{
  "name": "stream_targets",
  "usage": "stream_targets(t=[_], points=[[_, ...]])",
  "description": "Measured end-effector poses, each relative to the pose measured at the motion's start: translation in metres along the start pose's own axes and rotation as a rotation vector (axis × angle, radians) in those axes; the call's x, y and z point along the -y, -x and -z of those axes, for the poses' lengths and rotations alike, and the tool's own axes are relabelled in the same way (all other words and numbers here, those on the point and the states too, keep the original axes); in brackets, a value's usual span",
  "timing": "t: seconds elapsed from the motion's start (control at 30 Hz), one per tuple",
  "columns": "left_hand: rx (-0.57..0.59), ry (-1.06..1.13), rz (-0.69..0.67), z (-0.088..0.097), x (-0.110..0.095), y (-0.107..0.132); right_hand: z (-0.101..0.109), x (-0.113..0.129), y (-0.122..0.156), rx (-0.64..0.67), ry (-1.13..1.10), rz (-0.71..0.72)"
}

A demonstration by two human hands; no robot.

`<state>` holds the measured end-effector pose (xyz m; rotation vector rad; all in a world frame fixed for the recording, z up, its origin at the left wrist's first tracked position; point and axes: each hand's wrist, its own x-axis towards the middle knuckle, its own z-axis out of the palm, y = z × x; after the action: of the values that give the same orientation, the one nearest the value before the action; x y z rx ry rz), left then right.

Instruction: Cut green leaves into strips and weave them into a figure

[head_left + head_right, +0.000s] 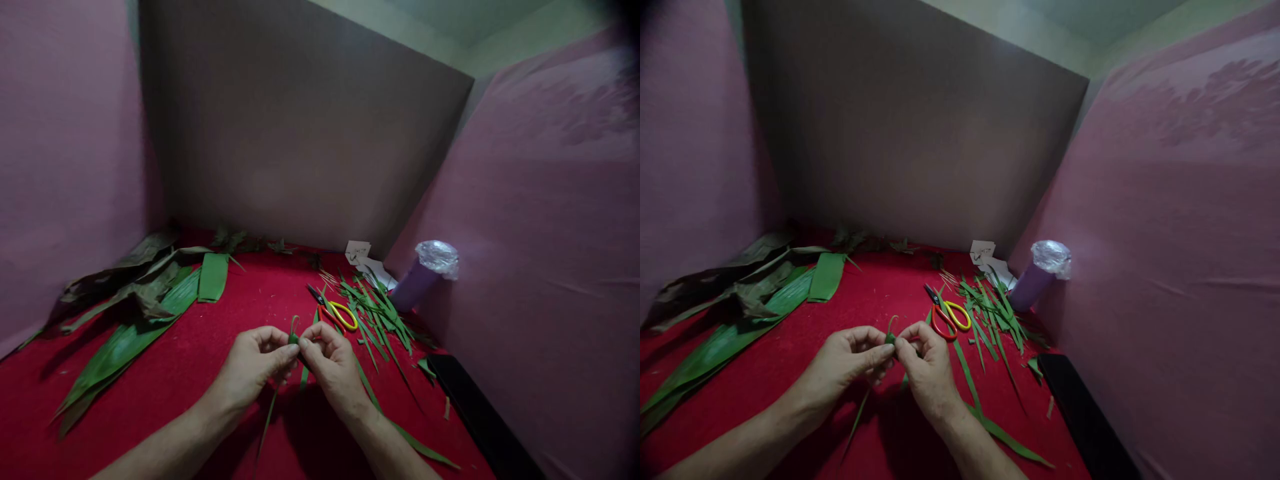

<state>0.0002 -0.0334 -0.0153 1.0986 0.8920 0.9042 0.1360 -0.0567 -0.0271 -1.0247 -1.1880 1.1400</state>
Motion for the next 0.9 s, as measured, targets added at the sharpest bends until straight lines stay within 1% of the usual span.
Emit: stream_targets(t=[0.13,0.33,0.47,0.53,0.6,0.67,0.8,0.87,0.9], points=[[-0.017,-0.005,0.001,-0.001,-0.003,0.002,-0.001,0.002,0.001,0.028,0.003,-0.028],[-0.029,0.014,-0.006,0.003,-0.007,0.002,0.005,0.007,0.000,0.143,0.028,-0.086],[-0.032,0.022,-0.022,0.005,-0.009,0.002,0.014,0.012,-0.004,0.214,-0.008,-0.230],[-0.024,0.024,-0.032,0.006,-0.010,0.003,0.017,0.017,-0.005,0.250,0.001,-0.323],[-0.014,0.019,-0.054,0.006,-0.012,0.004,0.020,0.024,-0.006,0.258,0.032,-0.376],[-0.009,-0.003,-0.092,0.005,-0.014,0.006,0.022,0.033,-0.005,0.253,0.072,-0.371],[-0.031,-0.066,-0.204,0.003,-0.017,0.010,0.023,0.050,0.000,0.258,0.205,-0.303],[-0.052,-0.105,-0.314,0.002,-0.016,0.013,0.022,0.058,0.004,0.243,0.254,-0.242],[-0.058,-0.137,-0.409,0.002,-0.015,0.014,0.021,0.063,0.006,0.234,0.265,-0.205]])
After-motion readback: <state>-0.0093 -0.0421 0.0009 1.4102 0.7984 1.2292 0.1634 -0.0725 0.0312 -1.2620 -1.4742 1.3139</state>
